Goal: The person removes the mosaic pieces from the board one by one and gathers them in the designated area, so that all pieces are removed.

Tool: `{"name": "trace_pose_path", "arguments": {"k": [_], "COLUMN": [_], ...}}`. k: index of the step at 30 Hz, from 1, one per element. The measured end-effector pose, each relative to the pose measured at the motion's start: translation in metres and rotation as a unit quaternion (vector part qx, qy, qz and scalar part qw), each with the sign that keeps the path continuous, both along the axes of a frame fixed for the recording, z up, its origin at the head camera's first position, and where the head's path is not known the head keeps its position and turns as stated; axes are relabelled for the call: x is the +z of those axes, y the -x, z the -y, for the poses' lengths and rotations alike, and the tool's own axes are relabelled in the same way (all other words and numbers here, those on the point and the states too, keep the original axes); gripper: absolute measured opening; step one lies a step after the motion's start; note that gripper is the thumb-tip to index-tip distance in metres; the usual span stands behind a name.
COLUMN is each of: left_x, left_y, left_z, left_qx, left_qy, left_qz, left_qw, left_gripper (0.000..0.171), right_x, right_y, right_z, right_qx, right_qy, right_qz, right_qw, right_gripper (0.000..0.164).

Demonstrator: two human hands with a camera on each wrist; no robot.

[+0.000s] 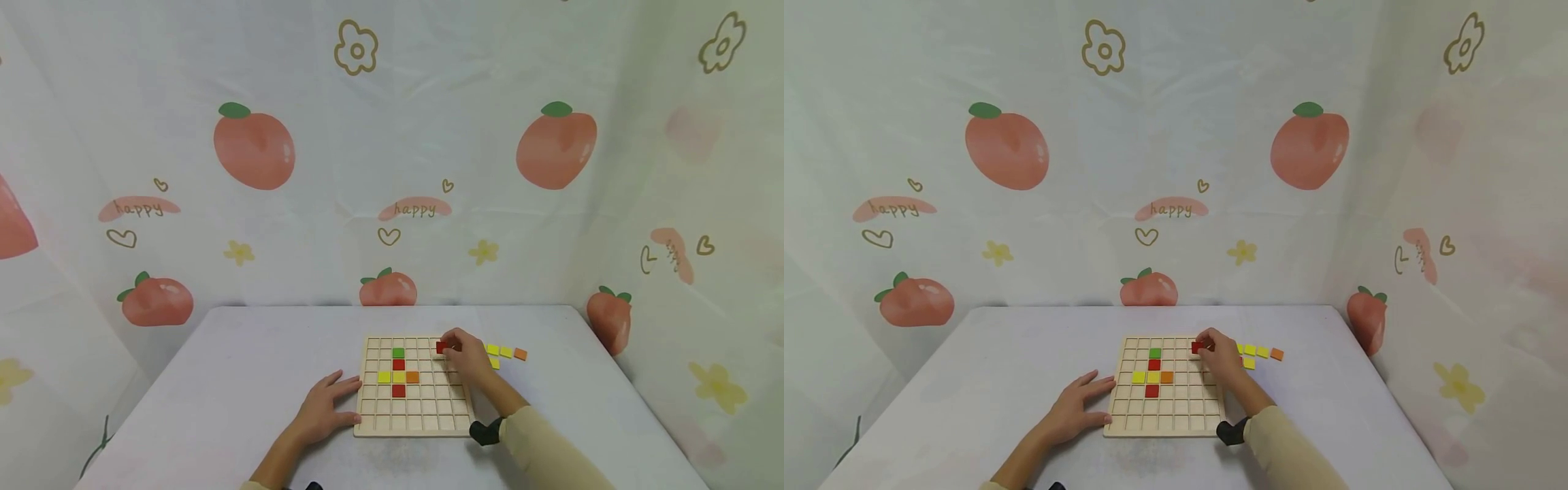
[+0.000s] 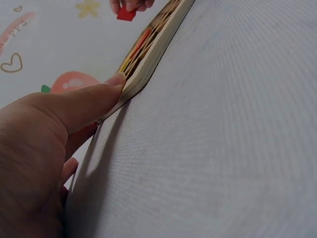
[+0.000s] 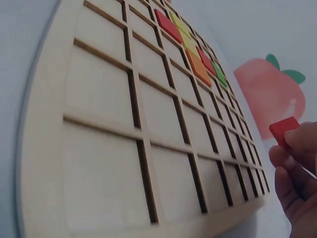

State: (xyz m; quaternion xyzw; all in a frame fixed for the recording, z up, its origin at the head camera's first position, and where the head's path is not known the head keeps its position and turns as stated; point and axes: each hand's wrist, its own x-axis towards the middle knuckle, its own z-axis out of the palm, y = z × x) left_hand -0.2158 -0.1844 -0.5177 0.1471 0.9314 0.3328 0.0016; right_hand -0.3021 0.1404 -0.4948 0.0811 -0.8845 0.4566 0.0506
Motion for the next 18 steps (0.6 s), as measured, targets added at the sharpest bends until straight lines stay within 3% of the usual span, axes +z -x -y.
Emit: {"name": "trace_pose_path", "arguments": {"k": [18], "left_x": [-0.003], "left_y": [0.001], "left_z": [0.0], "left_qx": [0.001], "left_qy": [-0.001], "left_qz": [0.003], "left_qw": [1.0], "left_gripper": [0.069], "right_x": [-0.005], "right_y": [-0.009], "right_z": [-0.055], "right_qx": [-0.078], "right_qy": [0.015], "right_qz": [0.009], "right_qw": [0.997], "right_gripper": [0.014]}}
